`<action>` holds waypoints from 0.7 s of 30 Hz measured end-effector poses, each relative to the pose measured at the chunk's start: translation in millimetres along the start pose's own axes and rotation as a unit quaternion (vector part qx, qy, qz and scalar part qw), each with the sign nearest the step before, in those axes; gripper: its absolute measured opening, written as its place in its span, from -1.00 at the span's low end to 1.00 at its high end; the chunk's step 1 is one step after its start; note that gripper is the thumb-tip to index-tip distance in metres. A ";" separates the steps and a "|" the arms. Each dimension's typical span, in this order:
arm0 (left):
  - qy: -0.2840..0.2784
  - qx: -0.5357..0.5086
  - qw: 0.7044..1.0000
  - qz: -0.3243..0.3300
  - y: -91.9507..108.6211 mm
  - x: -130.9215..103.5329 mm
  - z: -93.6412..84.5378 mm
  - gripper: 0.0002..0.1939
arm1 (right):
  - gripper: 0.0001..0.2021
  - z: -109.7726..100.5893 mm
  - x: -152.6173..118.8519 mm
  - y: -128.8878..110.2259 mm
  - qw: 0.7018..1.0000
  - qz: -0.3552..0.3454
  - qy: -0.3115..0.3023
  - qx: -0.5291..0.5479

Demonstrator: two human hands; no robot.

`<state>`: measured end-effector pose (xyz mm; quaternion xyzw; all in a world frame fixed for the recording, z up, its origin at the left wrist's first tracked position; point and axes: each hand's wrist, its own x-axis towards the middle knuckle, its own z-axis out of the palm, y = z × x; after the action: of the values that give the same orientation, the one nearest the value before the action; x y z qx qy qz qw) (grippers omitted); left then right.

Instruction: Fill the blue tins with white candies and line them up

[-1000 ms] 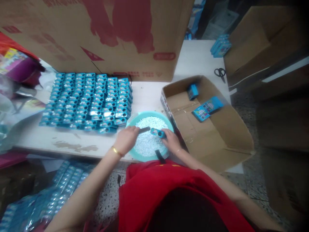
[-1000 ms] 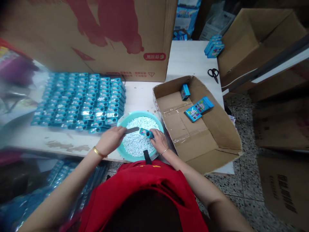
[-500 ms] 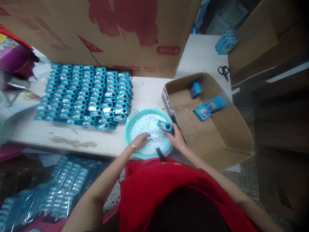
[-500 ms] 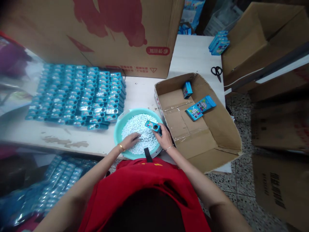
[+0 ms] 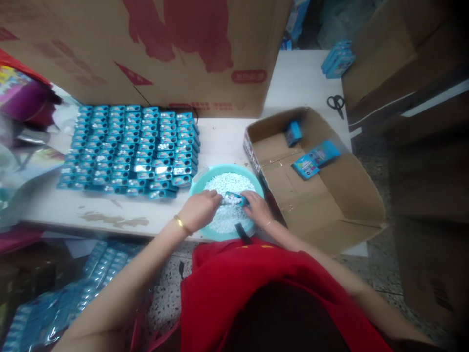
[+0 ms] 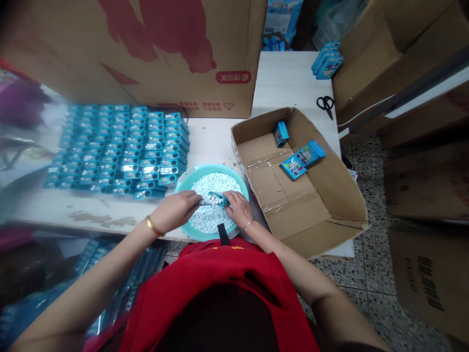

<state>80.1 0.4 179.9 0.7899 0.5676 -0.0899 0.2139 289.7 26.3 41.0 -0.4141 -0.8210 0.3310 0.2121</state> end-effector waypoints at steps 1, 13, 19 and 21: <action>-0.007 0.025 1.000 -0.009 11.0 1.3 -6.3 -0.75 | -0.54 0.3 0.1 -0.7 1.000 -0.002 -0.001 -0.002; 0.030 -0.020 0.990 -0.135 -56.8 17.7 70.7 -0.77 | -0.57 -10.9 -4.3 4.1 0.962 0.171 0.030 0.208; 0.013 -0.134 0.988 -0.078 -32.4 62.8 159.2 -0.75 | -0.59 -10.8 0.6 1.7 0.913 0.198 0.076 0.349; 0.019 -0.170 0.983 -0.065 -24.6 69.6 168.8 -0.71 | -0.57 -11.2 0.5 1.7 0.918 0.189 0.102 0.334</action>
<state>97.7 -7.7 -3.3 0.7048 0.6291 0.0094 0.3279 297.3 31.6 47.6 -0.4983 -0.5433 0.5757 0.3537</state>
